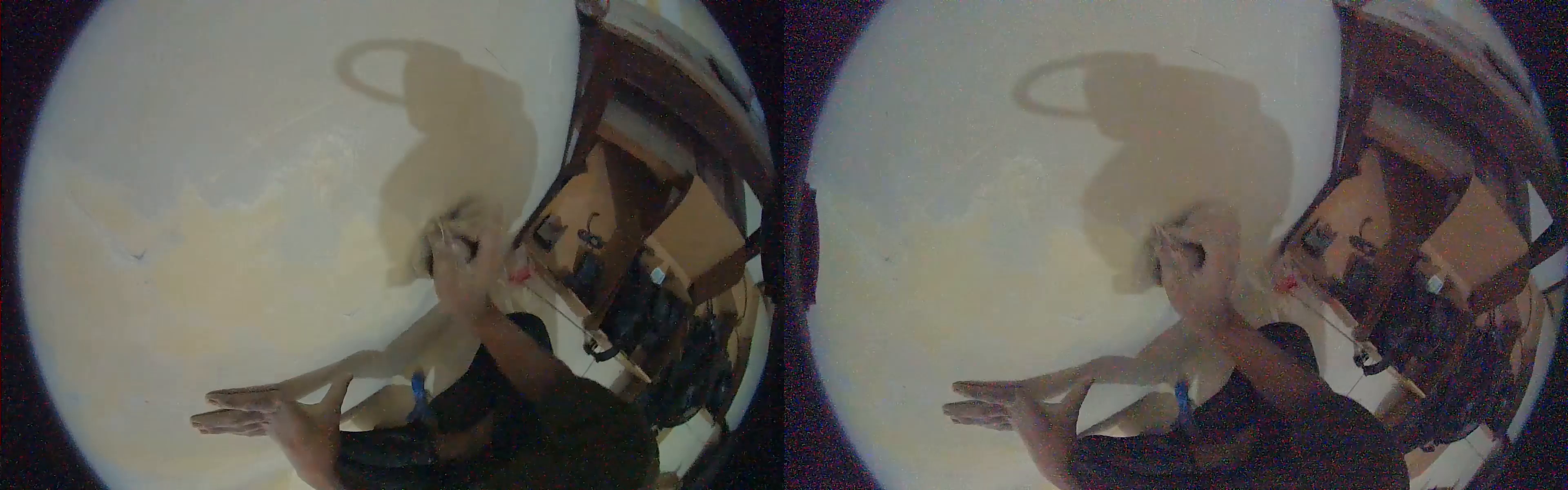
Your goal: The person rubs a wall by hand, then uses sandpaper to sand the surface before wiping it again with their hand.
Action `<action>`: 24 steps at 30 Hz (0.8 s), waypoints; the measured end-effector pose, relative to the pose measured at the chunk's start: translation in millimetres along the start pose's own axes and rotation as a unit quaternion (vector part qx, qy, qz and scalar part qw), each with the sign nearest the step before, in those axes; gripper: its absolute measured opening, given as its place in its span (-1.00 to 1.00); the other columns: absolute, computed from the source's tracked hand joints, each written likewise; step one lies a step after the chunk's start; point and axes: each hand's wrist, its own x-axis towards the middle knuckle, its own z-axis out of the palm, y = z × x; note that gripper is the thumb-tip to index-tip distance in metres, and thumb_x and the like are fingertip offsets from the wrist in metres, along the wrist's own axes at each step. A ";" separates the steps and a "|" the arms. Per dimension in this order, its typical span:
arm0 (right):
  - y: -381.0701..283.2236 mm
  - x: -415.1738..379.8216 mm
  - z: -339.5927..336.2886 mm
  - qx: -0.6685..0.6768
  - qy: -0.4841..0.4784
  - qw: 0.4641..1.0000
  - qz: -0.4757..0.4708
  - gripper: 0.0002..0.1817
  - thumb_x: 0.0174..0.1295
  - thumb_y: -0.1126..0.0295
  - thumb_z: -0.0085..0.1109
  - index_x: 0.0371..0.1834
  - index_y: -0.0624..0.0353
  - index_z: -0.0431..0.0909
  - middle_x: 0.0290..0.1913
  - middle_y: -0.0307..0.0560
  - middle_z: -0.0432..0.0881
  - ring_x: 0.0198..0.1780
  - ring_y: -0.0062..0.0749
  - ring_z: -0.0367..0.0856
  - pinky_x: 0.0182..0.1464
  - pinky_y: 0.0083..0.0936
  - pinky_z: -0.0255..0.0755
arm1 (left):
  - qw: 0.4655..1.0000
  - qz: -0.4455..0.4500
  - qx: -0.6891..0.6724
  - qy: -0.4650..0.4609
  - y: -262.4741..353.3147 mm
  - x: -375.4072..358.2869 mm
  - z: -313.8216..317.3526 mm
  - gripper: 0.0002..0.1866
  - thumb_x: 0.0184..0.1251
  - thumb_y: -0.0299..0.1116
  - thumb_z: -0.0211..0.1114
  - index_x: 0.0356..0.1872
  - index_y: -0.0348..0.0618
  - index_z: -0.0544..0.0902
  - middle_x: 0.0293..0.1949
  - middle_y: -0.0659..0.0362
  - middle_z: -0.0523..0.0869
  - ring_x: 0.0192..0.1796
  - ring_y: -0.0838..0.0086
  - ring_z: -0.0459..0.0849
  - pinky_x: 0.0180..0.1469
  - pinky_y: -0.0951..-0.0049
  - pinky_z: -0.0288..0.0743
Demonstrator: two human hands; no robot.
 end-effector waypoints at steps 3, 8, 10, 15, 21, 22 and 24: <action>-30.8 55.0 20.6 -0.085 0.013 0.992 -0.096 -0.82 0.22 0.48 0.43 -0.23 0.12 0.58 -0.28 -0.04 0.57 -0.19 -0.22 0.56 -0.01 -0.14 0.46 | 0.997 -0.013 0.069 -0.012 6.2 12.6 -11.5 0.95 -0.60 0.35 0.79 0.45 -0.71 -0.57 0.27 -0.93 -0.67 0.47 -0.73 -0.67 0.43 -0.65 -0.54; -9.7 16.5 -1.5 -0.098 0.034 0.990 -0.093 -0.84 0.22 0.36 0.44 -0.29 0.07 0.61 -0.34 -0.08 0.59 -0.26 -0.15 0.54 -0.01 -0.11 0.36 | 0.998 -0.001 0.064 0.024 5.7 4.4 -2.9 0.97 -0.67 0.33 0.81 0.44 -0.73 -0.55 0.28 -0.92 -0.67 0.47 -0.71 -0.70 0.44 -0.63 -0.53; -9.6 25.0 -2.2 -0.090 0.025 0.988 -0.122 -0.82 0.19 0.44 0.46 -0.27 0.12 0.59 -0.31 -0.08 0.59 -0.23 -0.20 0.55 0.16 -0.10 0.35 | 0.997 0.026 0.052 0.049 -0.8 -12.6 11.2 0.59 -0.52 0.23 0.81 0.27 -0.69 -0.16 0.16 -0.77 -0.21 0.32 -0.57 -0.24 0.33 -0.43 -0.17; -20.7 43.7 9.1 -0.094 0.036 0.987 -0.127 -0.80 0.20 0.31 0.48 -0.30 0.09 0.61 -0.38 -0.10 0.54 -0.25 -0.09 0.53 -0.10 -0.10 0.32 | 0.992 -0.005 -0.023 -0.124 6.2 -13.1 -22.9 0.02 -0.24 0.05 0.80 0.10 -0.62 0.51 0.06 -0.46 0.65 0.16 -0.24 0.64 0.21 -0.04 0.50; 11.7 20.4 -7.2 -0.080 0.045 0.982 -0.163 -0.83 0.17 0.37 0.48 -0.31 0.08 0.62 -0.36 -0.11 0.57 -0.27 -0.10 0.53 -0.11 -0.11 0.31 | 0.987 -0.098 -0.030 -0.127 -2.5 -12.7 7.2 0.70 -0.50 0.21 0.82 0.47 -0.67 -0.19 0.36 -0.72 -0.16 0.49 -0.48 -0.18 0.45 -0.36 -0.10; -14.8 47.7 6.7 -0.081 0.044 0.985 -0.148 -0.83 0.17 0.38 0.47 -0.30 0.08 0.63 -0.36 -0.10 0.57 -0.27 -0.11 0.53 -0.11 -0.12 0.32 | 0.994 -0.071 0.004 -0.084 -1.6 -5.4 -0.4 0.79 -0.57 0.25 0.82 0.46 -0.69 -0.31 0.33 -0.78 -0.34 0.48 -0.55 -0.35 0.46 -0.44 -0.23; -23.1 55.5 8.4 -0.081 0.041 0.988 -0.124 -0.83 0.17 0.40 0.47 -0.28 0.09 0.63 -0.35 -0.10 0.58 -0.27 -0.12 0.54 -0.11 -0.13 0.32 | 0.998 -0.018 0.055 0.004 5.7 -6.2 -2.2 0.98 -0.69 0.32 0.82 0.44 -0.73 -0.55 0.28 -0.91 -0.68 0.47 -0.69 -0.70 0.46 -0.61 -0.51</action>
